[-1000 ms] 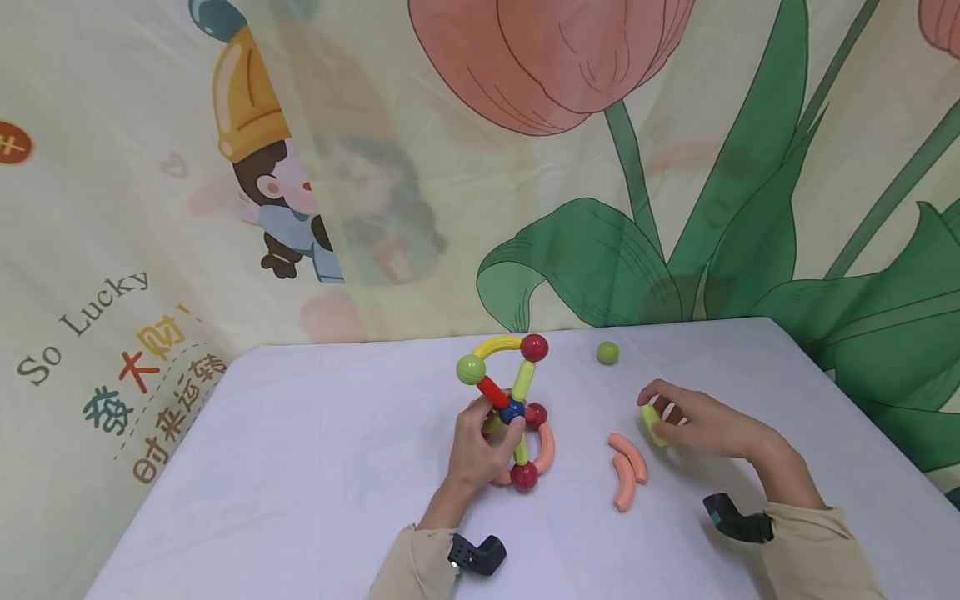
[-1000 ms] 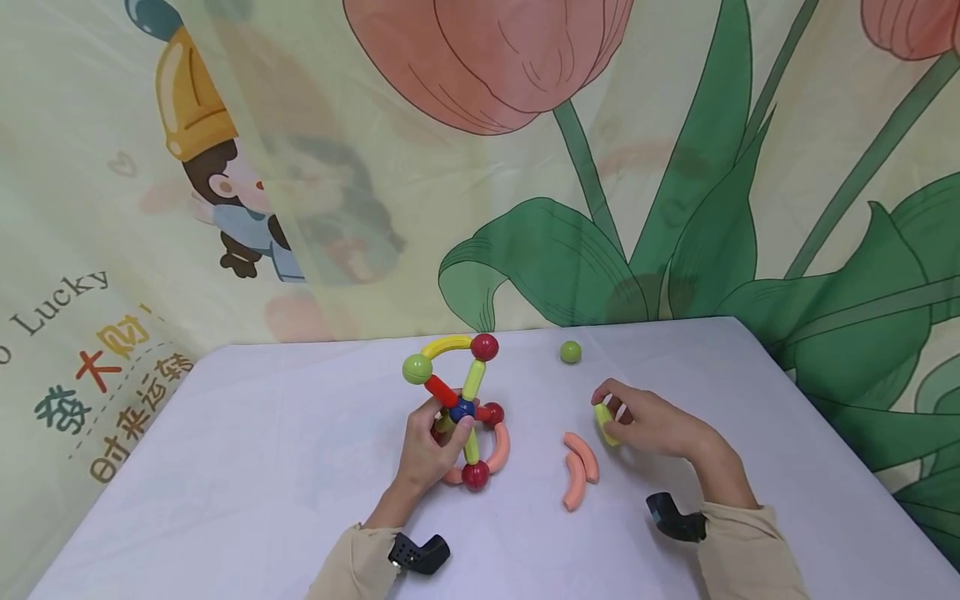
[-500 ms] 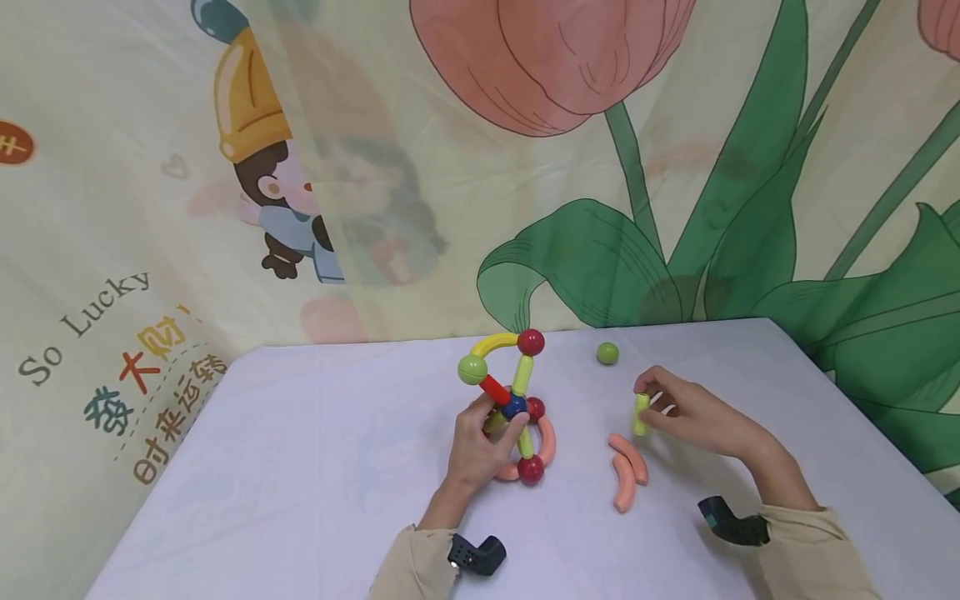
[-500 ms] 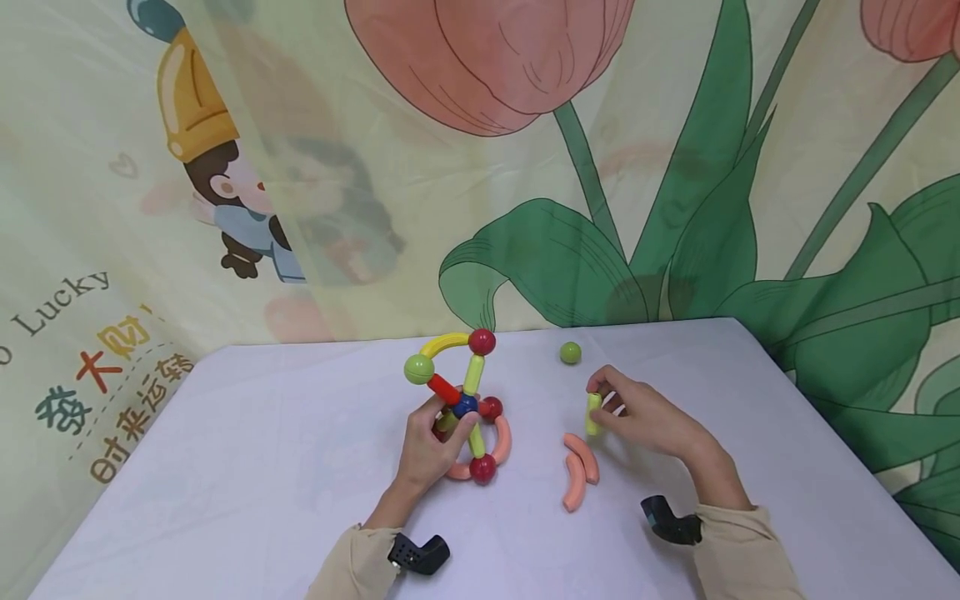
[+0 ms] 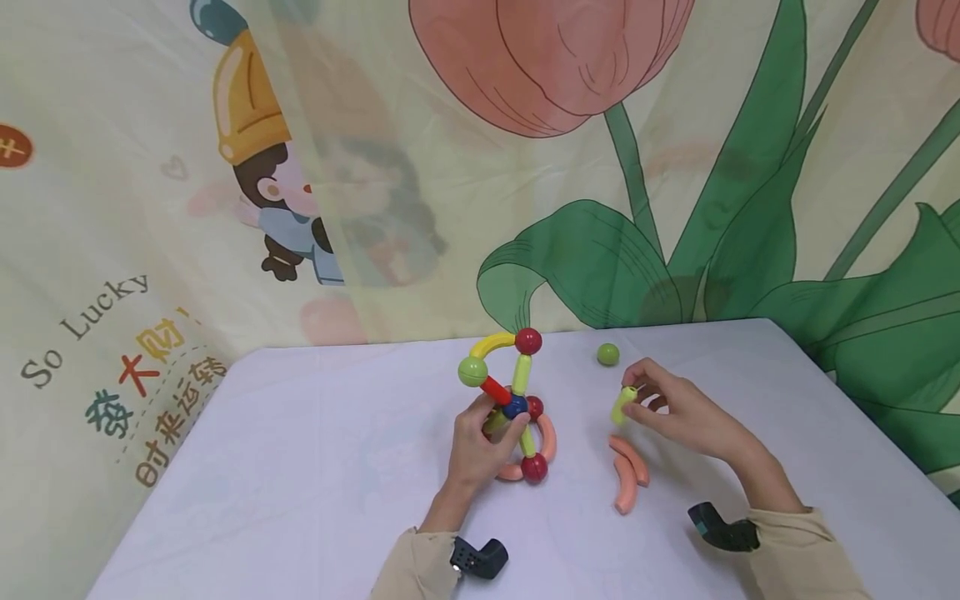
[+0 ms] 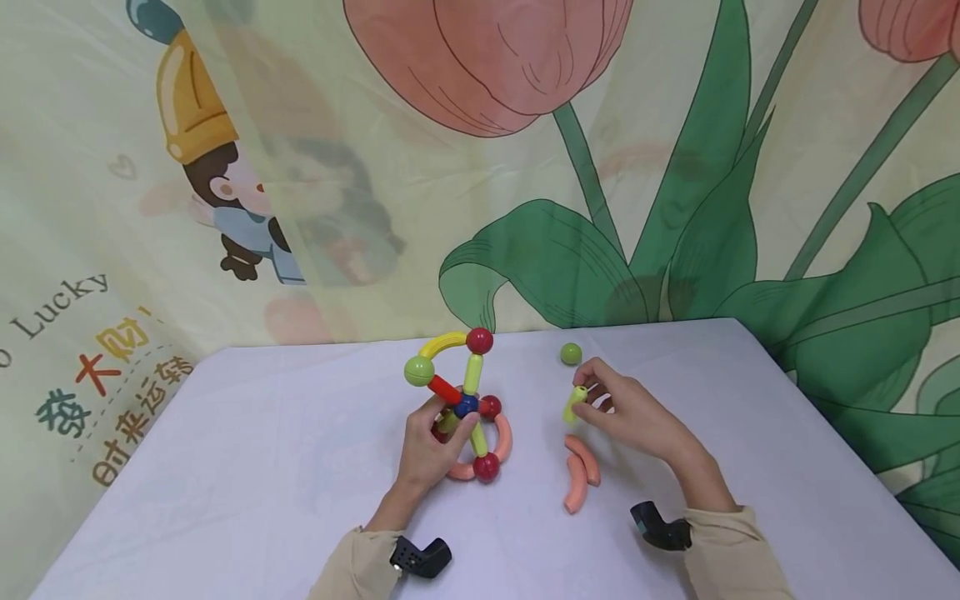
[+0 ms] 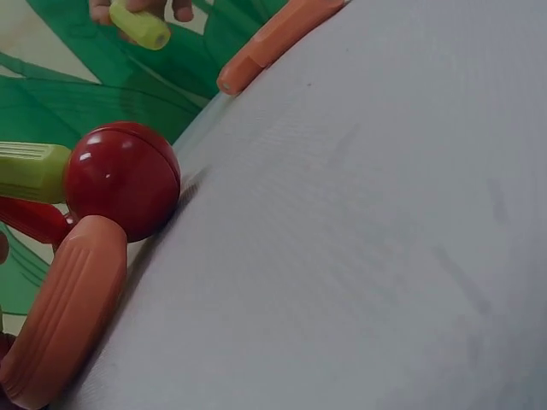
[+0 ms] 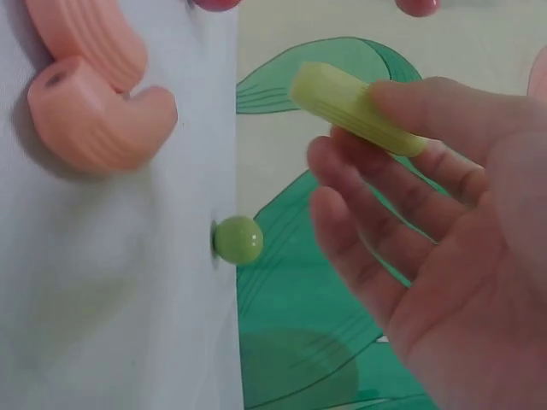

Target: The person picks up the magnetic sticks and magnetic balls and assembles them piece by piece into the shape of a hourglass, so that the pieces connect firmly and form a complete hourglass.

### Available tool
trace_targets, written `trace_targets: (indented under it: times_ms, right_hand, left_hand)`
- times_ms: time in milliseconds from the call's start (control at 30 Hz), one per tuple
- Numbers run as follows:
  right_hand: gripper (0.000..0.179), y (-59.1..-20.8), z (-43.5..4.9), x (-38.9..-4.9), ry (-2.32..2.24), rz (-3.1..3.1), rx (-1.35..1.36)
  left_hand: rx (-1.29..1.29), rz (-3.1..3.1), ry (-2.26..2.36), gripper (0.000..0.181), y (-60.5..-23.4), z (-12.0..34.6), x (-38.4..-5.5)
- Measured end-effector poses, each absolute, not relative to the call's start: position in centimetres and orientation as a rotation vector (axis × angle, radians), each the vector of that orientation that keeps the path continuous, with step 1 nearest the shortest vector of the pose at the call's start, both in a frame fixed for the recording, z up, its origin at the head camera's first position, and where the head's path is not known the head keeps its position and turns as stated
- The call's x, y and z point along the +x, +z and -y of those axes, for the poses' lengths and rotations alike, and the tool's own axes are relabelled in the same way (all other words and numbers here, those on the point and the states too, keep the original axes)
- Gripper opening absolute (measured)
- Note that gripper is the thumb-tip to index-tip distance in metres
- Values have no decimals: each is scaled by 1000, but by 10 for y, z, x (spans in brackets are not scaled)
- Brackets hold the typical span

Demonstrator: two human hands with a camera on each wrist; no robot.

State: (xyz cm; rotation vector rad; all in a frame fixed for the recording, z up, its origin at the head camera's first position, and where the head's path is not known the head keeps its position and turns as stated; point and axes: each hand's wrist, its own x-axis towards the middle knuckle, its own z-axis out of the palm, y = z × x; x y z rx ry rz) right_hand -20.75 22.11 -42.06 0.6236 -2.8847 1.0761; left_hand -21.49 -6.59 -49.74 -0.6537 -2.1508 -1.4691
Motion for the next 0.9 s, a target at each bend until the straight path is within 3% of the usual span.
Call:
trace_targets:
  times_ms: [267, 900]
  right_hand:
    - [28, -418, -208, -207, 1062, 2780, 638]
    - [30, -410, -178, -210, 1187, 2574, 704]
  left_hand:
    - [-693, 2141, -1471, 24, -495, 66, -215]
    - [-515, 2205, -1473, 34, -495, 63, -214]
